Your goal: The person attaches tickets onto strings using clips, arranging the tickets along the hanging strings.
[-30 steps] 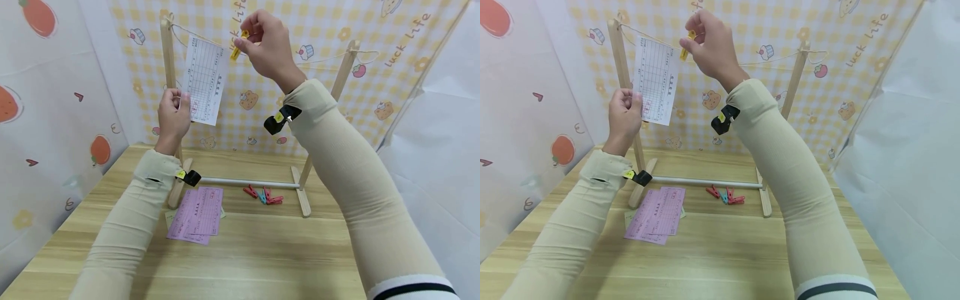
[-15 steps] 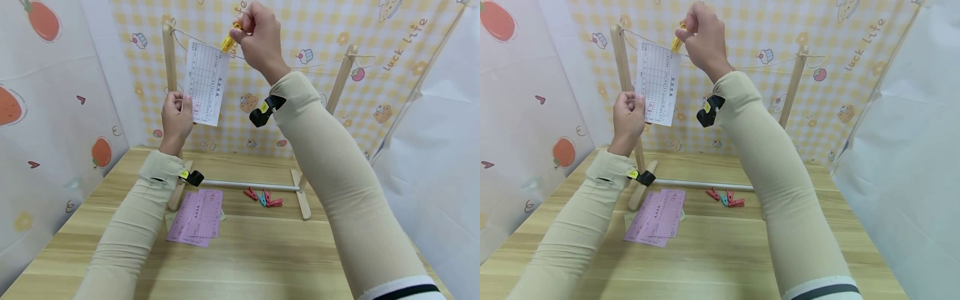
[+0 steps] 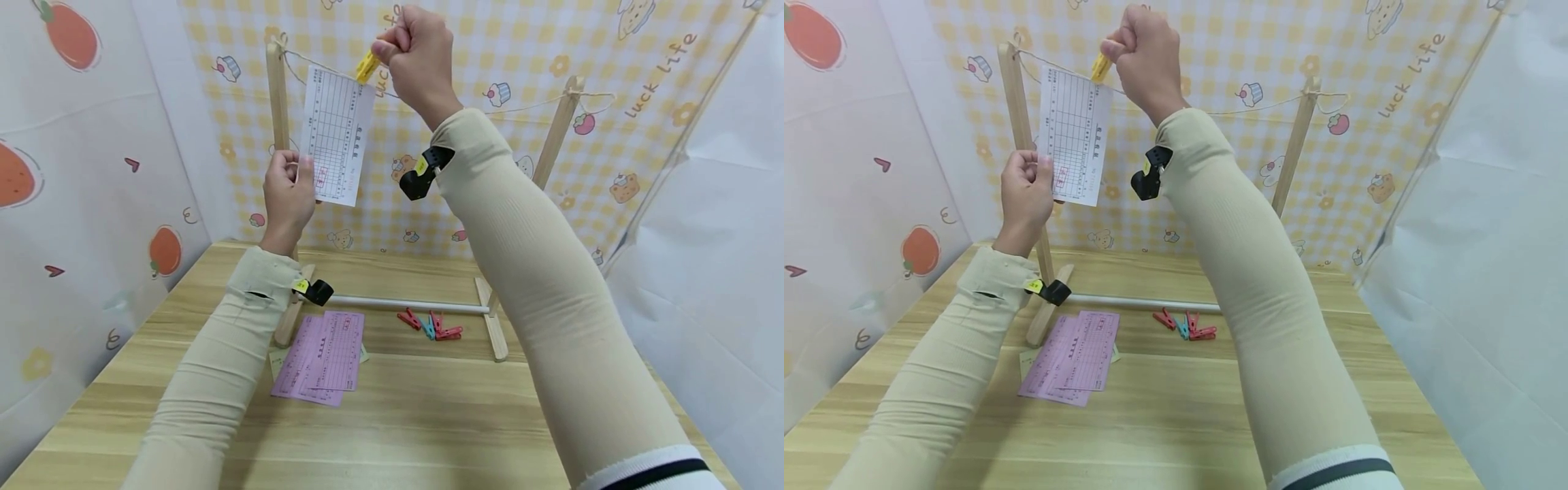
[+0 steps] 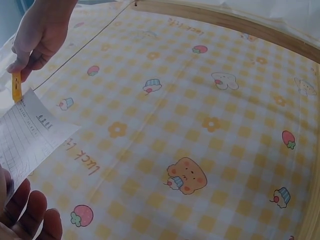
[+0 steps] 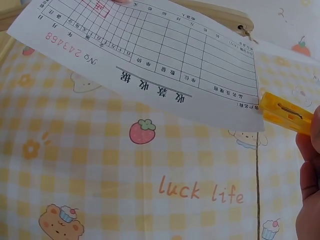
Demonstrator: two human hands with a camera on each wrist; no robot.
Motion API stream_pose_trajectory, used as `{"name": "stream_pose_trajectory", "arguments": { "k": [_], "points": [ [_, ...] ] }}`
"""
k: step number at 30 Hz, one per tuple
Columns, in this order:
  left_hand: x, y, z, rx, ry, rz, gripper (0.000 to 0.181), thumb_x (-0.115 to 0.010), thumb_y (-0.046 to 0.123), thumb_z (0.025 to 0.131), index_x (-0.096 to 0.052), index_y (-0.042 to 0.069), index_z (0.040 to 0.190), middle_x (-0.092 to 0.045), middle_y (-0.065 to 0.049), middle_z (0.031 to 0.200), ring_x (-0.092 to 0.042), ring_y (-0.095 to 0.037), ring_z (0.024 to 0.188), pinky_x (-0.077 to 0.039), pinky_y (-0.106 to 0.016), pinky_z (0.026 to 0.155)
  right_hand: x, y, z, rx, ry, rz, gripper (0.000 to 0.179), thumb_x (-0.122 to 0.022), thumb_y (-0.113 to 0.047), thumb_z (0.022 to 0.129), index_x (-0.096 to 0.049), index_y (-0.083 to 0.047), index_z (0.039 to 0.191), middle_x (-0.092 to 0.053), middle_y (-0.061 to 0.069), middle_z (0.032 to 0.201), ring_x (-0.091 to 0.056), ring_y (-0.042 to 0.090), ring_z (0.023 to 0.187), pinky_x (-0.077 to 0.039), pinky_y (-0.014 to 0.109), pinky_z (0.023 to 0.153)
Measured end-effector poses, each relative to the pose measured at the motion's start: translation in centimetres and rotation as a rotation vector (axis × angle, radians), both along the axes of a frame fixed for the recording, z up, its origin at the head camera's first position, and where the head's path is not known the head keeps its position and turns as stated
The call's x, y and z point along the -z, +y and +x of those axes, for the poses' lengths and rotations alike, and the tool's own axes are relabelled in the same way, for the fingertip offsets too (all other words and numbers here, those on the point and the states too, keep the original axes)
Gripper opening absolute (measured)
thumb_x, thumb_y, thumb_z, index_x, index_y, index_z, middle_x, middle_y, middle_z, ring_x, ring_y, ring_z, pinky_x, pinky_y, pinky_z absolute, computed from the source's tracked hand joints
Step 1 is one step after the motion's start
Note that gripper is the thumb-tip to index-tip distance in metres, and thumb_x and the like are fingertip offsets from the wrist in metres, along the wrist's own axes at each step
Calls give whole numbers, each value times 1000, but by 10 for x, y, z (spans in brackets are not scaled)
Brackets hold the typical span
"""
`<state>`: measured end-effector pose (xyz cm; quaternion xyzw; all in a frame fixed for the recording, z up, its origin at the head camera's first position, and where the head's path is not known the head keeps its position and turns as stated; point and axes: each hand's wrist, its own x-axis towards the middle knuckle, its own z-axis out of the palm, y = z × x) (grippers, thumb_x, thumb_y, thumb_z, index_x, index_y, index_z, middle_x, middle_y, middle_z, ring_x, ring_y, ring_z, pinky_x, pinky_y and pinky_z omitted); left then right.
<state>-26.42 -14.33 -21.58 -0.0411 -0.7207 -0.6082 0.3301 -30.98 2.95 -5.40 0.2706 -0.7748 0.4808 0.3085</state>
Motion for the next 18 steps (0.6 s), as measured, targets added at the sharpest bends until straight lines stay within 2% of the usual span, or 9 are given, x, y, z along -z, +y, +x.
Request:
{"name": "stream_pose_trajectory", "arguments": {
  "k": [6, 18],
  "points": [
    [0, 0, -1, -2, 1, 13, 19, -48, 23, 102, -51, 5, 107, -59, -2, 78, -55, -9, 55, -46, -17, 50, -2, -5, -2, -7, -5, 18, 40, -65, -8, 90, -35, -9, 64, -70, 8, 96, -65, 12, 94, -41, 21, 69],
    [2, 1, -3, -21, 18, -2, 20, -47, 23, 103, -50, 4, 109, -60, -5, 81, -56, -11, 57, -48, -18, 51, 1, -14, -5, -7, -89, 13, 40, -68, -9, 88, -35, -7, 65, -71, 6, 94, -64, 11, 94, -40, 20, 71]
  ]
}}
